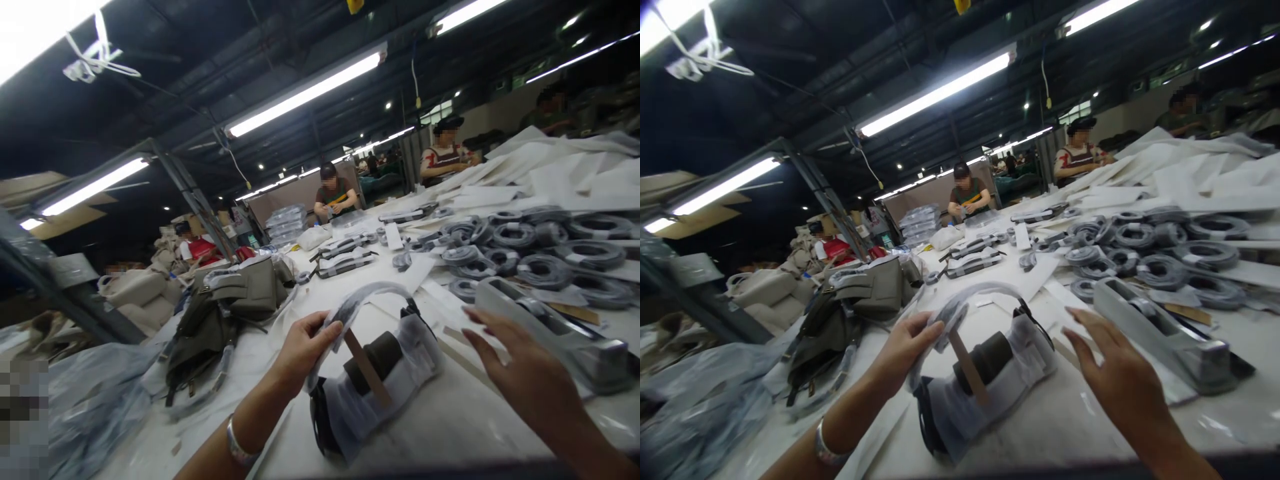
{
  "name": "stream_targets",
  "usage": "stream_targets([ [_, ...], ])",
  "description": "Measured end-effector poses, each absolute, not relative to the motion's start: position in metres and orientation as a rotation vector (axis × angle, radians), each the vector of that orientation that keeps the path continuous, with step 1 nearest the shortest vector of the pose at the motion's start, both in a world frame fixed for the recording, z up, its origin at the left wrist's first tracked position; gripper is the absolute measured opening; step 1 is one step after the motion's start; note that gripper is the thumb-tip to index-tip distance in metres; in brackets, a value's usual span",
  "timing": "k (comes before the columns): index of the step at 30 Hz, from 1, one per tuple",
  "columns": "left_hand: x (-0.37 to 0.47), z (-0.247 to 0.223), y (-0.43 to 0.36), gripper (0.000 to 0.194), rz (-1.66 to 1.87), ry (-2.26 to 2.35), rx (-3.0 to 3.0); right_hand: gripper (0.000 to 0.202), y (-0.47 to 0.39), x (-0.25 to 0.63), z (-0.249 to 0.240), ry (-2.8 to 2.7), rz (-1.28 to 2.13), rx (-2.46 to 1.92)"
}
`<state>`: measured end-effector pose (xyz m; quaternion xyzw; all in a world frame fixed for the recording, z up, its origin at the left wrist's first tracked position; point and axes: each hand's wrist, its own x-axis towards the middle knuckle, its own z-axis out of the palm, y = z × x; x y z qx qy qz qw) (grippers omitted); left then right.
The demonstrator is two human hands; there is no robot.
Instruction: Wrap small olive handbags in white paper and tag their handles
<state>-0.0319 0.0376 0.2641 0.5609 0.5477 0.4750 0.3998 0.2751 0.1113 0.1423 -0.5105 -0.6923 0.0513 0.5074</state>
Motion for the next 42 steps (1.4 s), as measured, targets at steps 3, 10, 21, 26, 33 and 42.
stream_targets([
  [3, -0.028, 0.263, 0.035, 0.036, 1.223, 1.352, 1.416, 0.044, 0.085, 0.219, 0.152, -1.767, 0.683, -1.034],
  [10, -0.023, 0.264, 0.024, 0.036, 1.226, 1.354, 1.456, 0.053, 0.068, 0.146, 0.154, -1.561, 1.364, -0.936],
  [21, -0.024, 0.261, 0.022, 0.025, 1.170, 1.453, 1.704, 0.038, 0.070, 0.143, 0.197, -1.372, 1.569, -0.784],
  [26, -0.024, 0.268, 0.017, 0.028, 1.121, 1.529, 1.835, 0.039, 0.070, 0.150, 0.201, -1.351, 1.730, -0.579],
  [33, -0.020, 0.271, 0.011, 0.030, 1.134, 1.538, 1.893, 0.042, 0.059, 0.149, 0.208, -1.304, 1.657, -0.731],
  [42, -0.020, 0.254, 0.013, 0.100, 1.306, 1.352, 1.417, 0.036, 0.048, 0.140, 0.219, -1.126, 1.690, -0.735],
])
